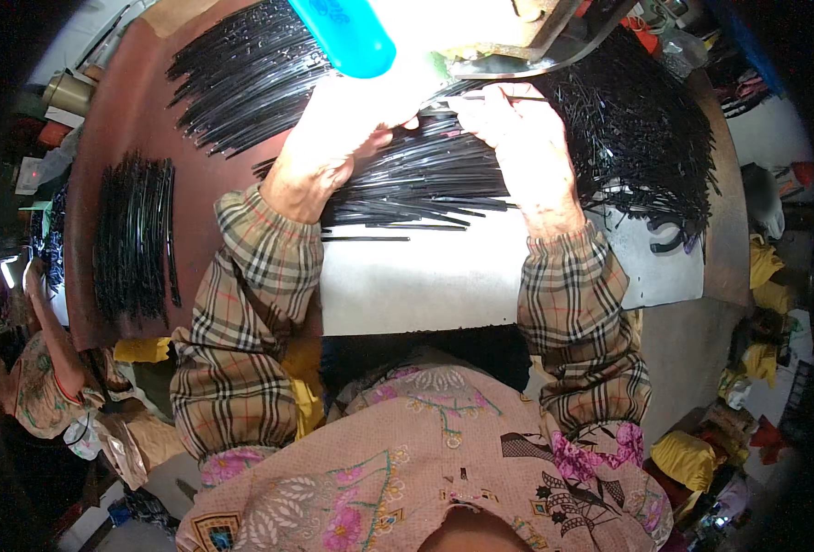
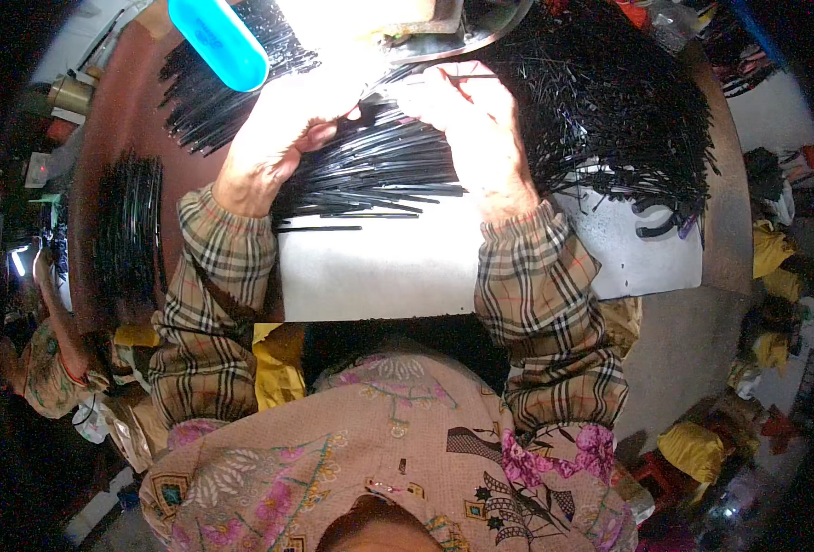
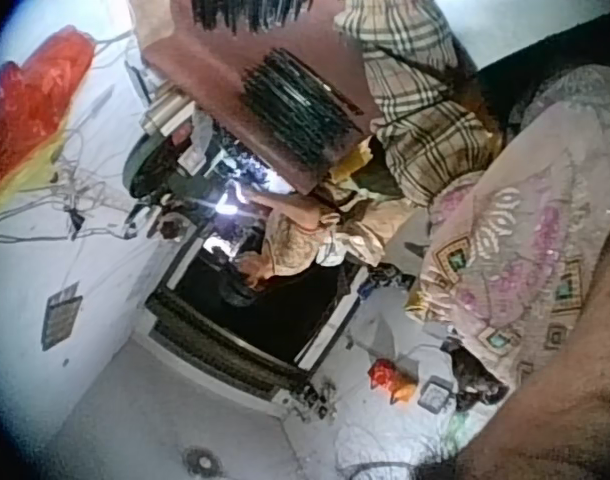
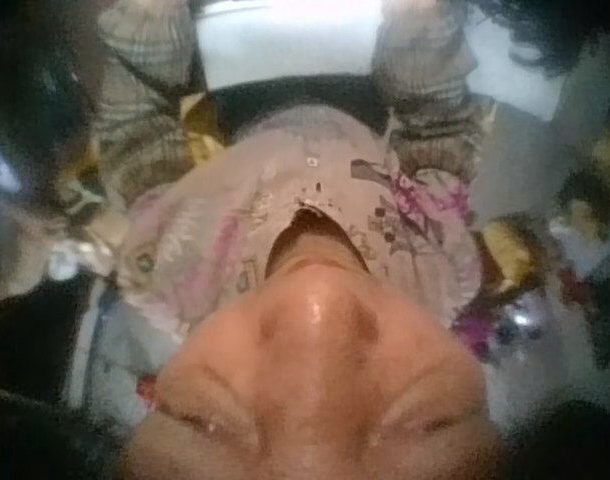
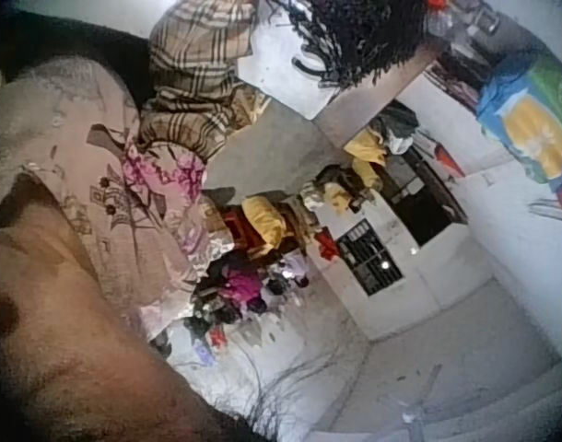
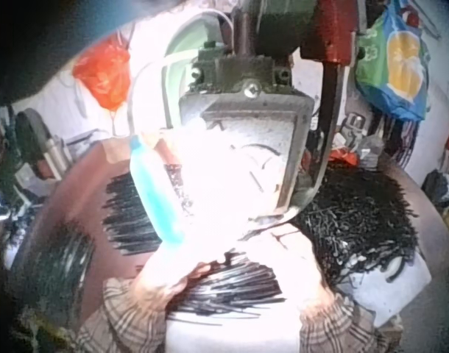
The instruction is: The person processes black plastic strips at a workstation, picking them up from piles and feeding them one by one into a benchtop machine.
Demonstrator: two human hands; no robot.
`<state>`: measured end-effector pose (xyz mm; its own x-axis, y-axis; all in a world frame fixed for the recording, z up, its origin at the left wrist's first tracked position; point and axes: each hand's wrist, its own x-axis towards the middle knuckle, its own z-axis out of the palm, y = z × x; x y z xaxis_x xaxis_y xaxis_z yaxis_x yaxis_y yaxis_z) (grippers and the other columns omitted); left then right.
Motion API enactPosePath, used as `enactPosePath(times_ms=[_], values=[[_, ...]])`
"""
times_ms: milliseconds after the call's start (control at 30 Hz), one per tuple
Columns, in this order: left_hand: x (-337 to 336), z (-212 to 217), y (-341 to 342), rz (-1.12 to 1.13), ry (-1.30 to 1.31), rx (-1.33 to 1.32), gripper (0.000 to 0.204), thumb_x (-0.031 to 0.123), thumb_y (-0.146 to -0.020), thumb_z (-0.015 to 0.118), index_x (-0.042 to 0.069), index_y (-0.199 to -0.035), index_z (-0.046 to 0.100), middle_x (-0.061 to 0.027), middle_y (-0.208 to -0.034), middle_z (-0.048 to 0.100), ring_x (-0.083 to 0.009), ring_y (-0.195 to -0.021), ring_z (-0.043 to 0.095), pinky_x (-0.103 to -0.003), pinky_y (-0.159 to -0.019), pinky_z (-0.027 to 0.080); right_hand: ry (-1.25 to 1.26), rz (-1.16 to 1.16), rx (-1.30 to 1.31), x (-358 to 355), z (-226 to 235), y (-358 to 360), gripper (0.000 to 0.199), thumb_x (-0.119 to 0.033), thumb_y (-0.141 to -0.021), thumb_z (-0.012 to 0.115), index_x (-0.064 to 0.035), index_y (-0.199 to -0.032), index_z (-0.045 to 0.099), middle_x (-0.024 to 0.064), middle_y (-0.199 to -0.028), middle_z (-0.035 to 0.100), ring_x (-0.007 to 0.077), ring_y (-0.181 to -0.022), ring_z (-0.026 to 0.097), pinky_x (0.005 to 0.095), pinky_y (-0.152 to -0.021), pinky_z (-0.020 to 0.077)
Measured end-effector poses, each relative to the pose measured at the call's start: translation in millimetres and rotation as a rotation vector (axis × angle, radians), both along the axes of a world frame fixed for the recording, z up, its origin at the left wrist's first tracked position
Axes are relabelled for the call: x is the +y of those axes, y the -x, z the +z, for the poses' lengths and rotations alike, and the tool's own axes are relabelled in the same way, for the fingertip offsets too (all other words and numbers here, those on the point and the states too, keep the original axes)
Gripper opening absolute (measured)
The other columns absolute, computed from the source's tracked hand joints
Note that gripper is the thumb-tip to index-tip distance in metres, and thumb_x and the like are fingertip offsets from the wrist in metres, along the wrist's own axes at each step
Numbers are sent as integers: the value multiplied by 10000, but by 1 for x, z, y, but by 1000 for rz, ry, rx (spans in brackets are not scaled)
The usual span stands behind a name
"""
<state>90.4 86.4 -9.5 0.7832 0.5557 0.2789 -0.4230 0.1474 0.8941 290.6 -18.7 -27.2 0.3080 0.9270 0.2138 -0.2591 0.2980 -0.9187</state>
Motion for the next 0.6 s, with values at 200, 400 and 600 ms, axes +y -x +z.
enactPosePath(times_ms=[200,400,600], values=[[4,3,2,17,72,191,245,127,-861,672,-20,-1052,633,-122,-982,655,-151,-884,619,-214,-713,499,4,2,54,-2,4,3,199,-119,-954,555,52,-1053,575,131,-954,674,159,-844,673,249,-783,544],[-9,-2,3,246,210,115,320,212,-917,619,3,-1157,586,-106,-1085,652,-143,-927,617,-234,-784,499,121,-106,2,4,-1,7,212,-124,-957,549,71,-1007,616,112,-956,668,156,-873,650,247,-800,530],[12,-9,-4,132,-63,113,327,246,-895,647,13,-1114,579,-110,-1107,630,-172,-1007,605,-267,-842,496,39,-130,-17,9,-4,4,238,-127,-956,542,70,-1056,629,90,-966,670,133,-915,631,229,-805,505]])
